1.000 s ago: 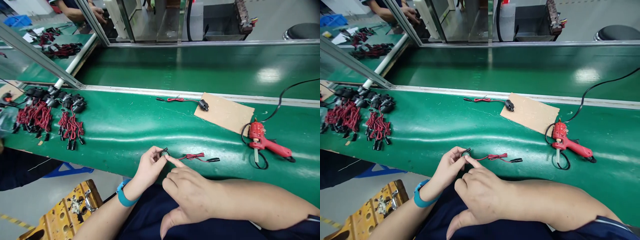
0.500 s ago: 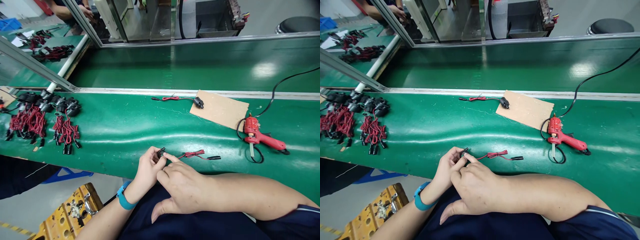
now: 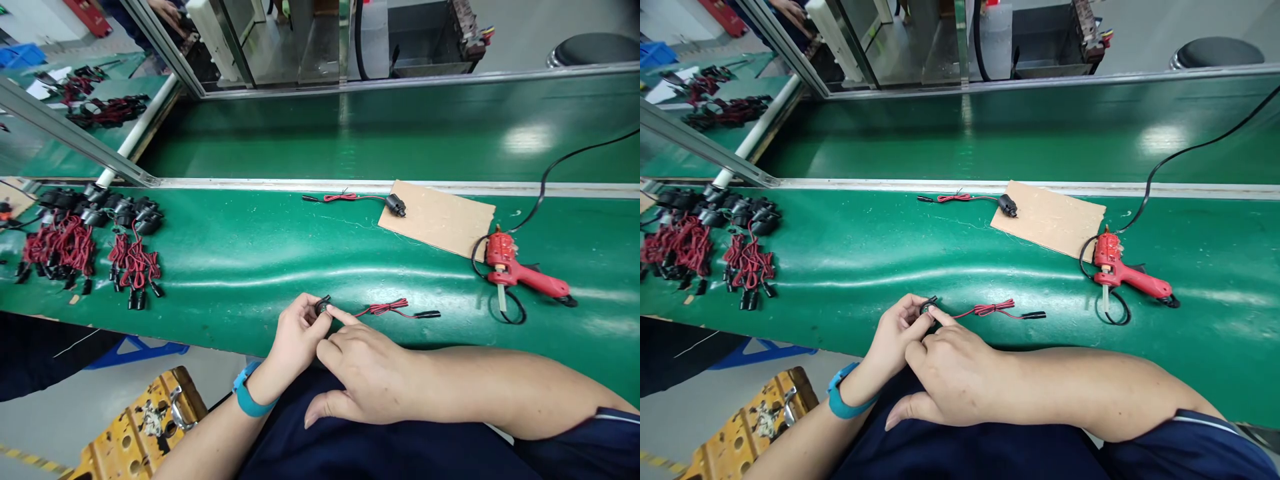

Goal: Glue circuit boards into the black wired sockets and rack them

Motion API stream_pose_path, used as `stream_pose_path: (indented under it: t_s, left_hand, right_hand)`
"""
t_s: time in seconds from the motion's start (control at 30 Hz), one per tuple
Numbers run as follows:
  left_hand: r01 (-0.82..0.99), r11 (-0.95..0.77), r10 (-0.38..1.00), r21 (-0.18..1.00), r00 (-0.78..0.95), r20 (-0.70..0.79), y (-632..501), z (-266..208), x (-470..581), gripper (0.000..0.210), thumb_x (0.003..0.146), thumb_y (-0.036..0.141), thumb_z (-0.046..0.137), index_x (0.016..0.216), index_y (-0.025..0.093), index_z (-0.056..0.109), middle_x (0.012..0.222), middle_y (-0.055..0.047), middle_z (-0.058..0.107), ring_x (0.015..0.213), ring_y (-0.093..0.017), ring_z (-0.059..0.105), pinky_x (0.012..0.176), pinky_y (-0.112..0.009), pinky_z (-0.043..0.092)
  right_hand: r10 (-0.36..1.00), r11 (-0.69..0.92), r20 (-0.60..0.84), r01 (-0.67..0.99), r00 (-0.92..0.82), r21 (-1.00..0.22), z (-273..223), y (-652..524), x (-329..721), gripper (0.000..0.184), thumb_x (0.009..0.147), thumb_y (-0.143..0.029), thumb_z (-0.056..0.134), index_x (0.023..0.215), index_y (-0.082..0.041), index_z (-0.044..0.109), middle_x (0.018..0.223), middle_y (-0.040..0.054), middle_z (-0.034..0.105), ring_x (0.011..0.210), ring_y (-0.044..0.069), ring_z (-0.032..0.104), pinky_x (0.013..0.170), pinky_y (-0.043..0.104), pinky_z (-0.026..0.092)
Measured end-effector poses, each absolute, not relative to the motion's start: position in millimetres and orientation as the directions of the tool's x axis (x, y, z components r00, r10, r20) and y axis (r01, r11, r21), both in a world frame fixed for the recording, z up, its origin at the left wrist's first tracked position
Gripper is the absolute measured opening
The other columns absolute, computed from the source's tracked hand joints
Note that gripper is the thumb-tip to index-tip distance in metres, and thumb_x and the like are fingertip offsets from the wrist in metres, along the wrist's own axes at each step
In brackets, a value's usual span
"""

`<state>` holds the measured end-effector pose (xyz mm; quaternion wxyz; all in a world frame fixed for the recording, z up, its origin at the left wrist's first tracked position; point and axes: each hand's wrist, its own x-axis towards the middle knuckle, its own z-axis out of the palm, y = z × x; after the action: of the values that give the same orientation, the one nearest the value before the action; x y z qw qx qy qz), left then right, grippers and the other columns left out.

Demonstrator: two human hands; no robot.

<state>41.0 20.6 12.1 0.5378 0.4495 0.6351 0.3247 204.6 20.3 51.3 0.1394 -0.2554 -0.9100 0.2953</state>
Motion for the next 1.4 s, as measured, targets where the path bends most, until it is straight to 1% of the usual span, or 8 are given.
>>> stream_pose_path:
  t_s: [0.4,0.53,0.67,0.77,0.9,1.1,1.23,1.4]
  left_hand:
    - [0.255,0.366,0.922,0.895,0.031,-0.386,21,6,39,0.015,0.083,0.032,0.067,0.089,0.018,0.063,0.069,0.004,0.058,0.059,-0.011,0.046,0.055,-0.025,0.036]
    - [0.216,0.370,0.921,0.904,0.041,-0.387,21,8,35,0.016,0.084,0.032,0.067,0.091,0.018,0.063,0.071,0.002,0.061,0.062,-0.012,0.051,0.059,-0.025,0.039]
    - [0.076,0.453,0.889,0.888,0.039,-0.456,14,17,19,0.024,0.084,0.039,0.068,0.092,0.018,0.062,0.068,0.000,0.064,0.057,-0.012,0.052,0.055,-0.025,0.039]
    - [-0.045,0.467,0.883,0.883,-0.029,-0.468,-3,25,-4,0.026,0.084,0.040,0.070,0.095,0.018,0.061,0.068,0.000,0.066,0.052,-0.010,0.051,0.052,-0.023,0.037]
    - [-0.152,0.408,0.868,0.900,-0.241,-0.435,-41,32,-41,0.029,0.084,0.041,0.071,0.097,0.017,0.061,0.068,-0.001,0.067,0.055,-0.011,0.055,0.054,-0.024,0.040]
    - [-0.293,0.301,0.733,0.908,-0.538,-0.416,-113,42,-70,0.041,0.084,0.041,0.072,0.114,0.014,0.061,0.064,0.001,0.064,0.055,-0.013,0.058,0.054,-0.024,0.041]
    - [-0.395,0.183,0.595,0.900,-0.685,-0.421,-166,41,-64,0.046,0.086,0.040,0.072,0.122,0.014,0.061,0.069,-0.002,0.070,0.055,-0.012,0.057,0.055,-0.024,0.043]
    - [-0.604,-0.039,0.473,0.796,-0.713,-0.518,-241,38,-49,0.043,0.078,0.042,0.077,0.108,0.016,0.061,0.077,-0.009,0.074,0.054,-0.013,0.060,0.055,-0.025,0.044]
  right_hand:
    - [0.559,0.683,0.100,0.388,-0.823,-0.619,50,22,204,0.065,0.086,-0.073,0.065,0.098,-0.009,0.066,0.066,0.0027,0.064,0.070,0.026,0.069,0.113,0.052,0.043]
    - [0.573,0.681,0.175,0.346,-0.801,-0.645,50,21,209,0.048,0.092,-0.062,0.065,0.089,-0.014,0.063,0.066,0.0008,0.062,0.067,0.022,0.066,0.115,0.050,0.042]
    - [0.655,0.648,0.292,0.320,-0.697,-0.691,50,22,224,0.029,0.099,-0.045,0.063,0.085,-0.020,0.057,0.069,-0.0027,0.058,0.063,0.016,0.059,0.115,0.052,0.039]
    - [0.674,0.644,0.342,0.296,-0.655,-0.705,45,35,229,0.017,0.098,-0.028,0.066,0.087,-0.022,0.054,0.071,-0.0046,0.056,0.061,0.013,0.056,0.112,0.051,0.041]
    - [0.655,0.640,0.345,0.252,-0.673,-0.726,47,58,203,0.022,0.100,-0.021,0.059,0.080,-0.024,0.050,0.070,-0.0031,0.057,0.061,0.015,0.053,0.097,0.044,0.049]
    - [0.454,0.640,0.184,0.176,-0.872,-0.748,57,75,96,0.031,0.104,-0.035,0.053,0.076,-0.022,0.054,0.071,0.0003,0.061,0.067,0.017,0.057,0.072,0.032,0.045]
    - [0.238,0.626,0.165,0.021,-0.957,-0.779,52,58,27,0.029,0.105,-0.039,0.051,0.085,-0.020,0.062,0.081,0.0031,0.067,0.078,0.019,0.063,0.074,0.031,0.047]
    - [0.054,0.607,0.193,-0.122,-0.980,-0.785,16,24,-13,0.027,0.105,-0.040,0.051,0.091,-0.020,0.064,0.091,0.0055,0.070,0.084,0.020,0.066,0.078,0.032,0.050]
